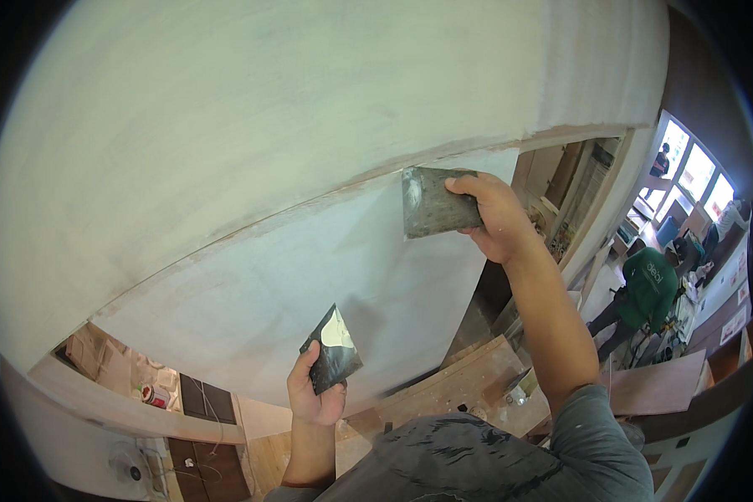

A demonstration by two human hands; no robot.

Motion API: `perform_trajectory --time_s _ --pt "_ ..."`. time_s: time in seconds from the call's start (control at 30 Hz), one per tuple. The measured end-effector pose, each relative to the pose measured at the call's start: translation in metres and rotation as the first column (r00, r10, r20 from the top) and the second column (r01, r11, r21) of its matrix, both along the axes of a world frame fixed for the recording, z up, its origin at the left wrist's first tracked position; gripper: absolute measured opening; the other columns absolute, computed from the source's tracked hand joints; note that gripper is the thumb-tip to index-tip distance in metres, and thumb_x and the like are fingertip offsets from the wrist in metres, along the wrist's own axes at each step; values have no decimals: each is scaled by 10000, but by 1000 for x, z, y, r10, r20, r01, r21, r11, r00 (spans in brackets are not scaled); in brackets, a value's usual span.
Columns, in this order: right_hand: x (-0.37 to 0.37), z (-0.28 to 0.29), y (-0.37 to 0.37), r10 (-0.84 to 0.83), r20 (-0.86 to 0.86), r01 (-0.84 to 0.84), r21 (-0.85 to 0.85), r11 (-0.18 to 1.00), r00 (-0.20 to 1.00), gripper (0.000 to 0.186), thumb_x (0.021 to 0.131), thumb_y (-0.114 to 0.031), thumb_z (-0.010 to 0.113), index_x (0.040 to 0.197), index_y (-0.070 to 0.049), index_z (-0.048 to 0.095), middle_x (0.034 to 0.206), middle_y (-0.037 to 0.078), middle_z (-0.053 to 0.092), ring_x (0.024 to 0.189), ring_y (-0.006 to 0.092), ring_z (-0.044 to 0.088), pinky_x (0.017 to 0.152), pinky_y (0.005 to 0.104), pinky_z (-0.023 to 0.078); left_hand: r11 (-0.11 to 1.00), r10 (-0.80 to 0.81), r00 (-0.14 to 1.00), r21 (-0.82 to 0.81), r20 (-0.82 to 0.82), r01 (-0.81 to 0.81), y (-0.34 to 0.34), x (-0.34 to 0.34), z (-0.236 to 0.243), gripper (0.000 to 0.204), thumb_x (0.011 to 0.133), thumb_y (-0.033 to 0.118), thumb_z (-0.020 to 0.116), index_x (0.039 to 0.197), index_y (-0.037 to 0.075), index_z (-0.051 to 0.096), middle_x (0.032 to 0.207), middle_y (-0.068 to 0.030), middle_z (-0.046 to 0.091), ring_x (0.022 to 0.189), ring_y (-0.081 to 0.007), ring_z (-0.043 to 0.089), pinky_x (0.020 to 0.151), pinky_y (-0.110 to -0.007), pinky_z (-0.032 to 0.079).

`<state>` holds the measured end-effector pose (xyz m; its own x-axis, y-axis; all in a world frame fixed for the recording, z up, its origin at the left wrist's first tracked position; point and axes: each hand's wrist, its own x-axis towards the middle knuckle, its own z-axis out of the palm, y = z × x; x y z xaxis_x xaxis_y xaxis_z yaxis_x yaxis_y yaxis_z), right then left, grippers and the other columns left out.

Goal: The person applies plaster to a wall using a trowel and a smaller scraper. They repeatedly scoop plaster from a container and spread it along a horizontal seam on the wall, smoothing the surface with the tools.

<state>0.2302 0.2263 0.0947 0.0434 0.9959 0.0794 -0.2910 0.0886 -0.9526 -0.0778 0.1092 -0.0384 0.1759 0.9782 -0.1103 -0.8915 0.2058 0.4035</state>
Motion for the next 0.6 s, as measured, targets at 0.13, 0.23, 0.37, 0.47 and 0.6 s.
perform_trajectory --time_s 0.13,0.23,0.37,0.47,0.6 --pt "-10 5 -4 -38 11 38 -28 999 999 300 929 -250 661 1126 -34 592 941 49 629 798 139 554 663 307 430 1000 0 1000 1 -2 0 -1 -2 0 233 1039 171 551 1179 10 643 939 -119 762 618 -197 737 445 -282 606" --pt "-14 2 -5 -13 -2 13 -51 999 1000 297 930 -250 663 1115 -30 593 926 45 622 787 135 546 651 308 423 1000 15 1000 -23 -3 -15 -1 -3 0 233 1040 173 552 1180 12 643 938 -113 763 619 -195 736 448 -284 607" --pt "-18 -3 -16 156 -40 -158 -34 987 987 276 944 -189 649 1138 3 613 929 44 629 820 144 588 680 313 473 1000 -18 1000 1 -13 18 1 -5 0 227 1039 179 557 1178 23 648 947 -98 765 657 -187 746 479 -281 618" --pt "-39 4 -46 82 12 -82 27 996 997 261 977 -120 611 1196 21 633 952 34 648 861 152 639 746 322 531 999 -27 1000 21 -11 27 1 -4 4 226 1041 187 559 1175 30 652 949 -89 766 693 -178 753 498 -277 623" --pt "-47 -18 -92 -344 792 -347 551 759 504 453 890 -20 654 1326 -139 671 973 14 661 797 202 661 722 329 562 996 -86 995 -25 57 88 10 12 12 230 1049 194 547 1178 32 649 932 -79 762 698 -172 746 500 -273 619"
